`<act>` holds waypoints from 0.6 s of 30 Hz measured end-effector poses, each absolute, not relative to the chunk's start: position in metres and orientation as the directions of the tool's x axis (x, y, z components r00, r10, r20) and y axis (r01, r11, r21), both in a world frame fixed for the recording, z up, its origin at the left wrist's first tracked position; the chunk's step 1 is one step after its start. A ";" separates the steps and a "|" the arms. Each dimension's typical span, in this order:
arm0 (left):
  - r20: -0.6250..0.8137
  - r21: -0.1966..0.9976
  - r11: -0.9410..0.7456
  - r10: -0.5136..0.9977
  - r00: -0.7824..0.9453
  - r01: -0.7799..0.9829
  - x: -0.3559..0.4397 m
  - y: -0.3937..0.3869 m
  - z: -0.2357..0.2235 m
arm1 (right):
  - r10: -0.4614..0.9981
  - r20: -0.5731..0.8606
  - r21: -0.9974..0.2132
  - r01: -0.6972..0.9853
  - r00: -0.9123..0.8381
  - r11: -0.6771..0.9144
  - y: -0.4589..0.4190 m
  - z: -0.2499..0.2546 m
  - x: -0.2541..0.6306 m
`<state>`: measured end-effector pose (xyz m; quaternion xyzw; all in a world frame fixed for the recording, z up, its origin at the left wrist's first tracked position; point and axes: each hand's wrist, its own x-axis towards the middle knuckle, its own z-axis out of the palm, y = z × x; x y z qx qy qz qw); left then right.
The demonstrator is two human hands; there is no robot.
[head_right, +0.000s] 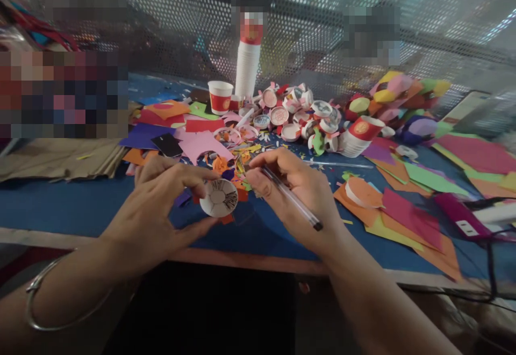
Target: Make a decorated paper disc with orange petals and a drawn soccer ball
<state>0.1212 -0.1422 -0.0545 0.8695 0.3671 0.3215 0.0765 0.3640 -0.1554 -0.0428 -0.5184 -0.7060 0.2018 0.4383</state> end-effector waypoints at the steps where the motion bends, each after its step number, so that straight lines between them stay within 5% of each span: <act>1: 0.529 0.333 -0.745 0.655 0.539 0.578 0.120 -0.138 -0.049 | 0.913 0.396 -0.766 0.515 -0.096 0.386 -0.151 -0.040 0.363; 13: 0.625 0.169 -0.899 0.414 0.661 0.403 0.124 -0.087 -0.018 | 0.938 0.309 -0.937 0.118 -0.156 0.328 -0.107 -0.020 0.367; 15: 0.659 0.232 -0.891 0.439 0.610 0.390 0.125 -0.082 -0.021 | 0.946 0.286 -0.950 0.082 -0.155 0.301 -0.102 -0.021 0.368; 18: 0.604 0.553 -0.773 0.629 0.490 0.310 0.127 -0.075 -0.027 | 0.956 0.264 -0.960 0.058 -0.131 0.273 -0.094 -0.022 0.367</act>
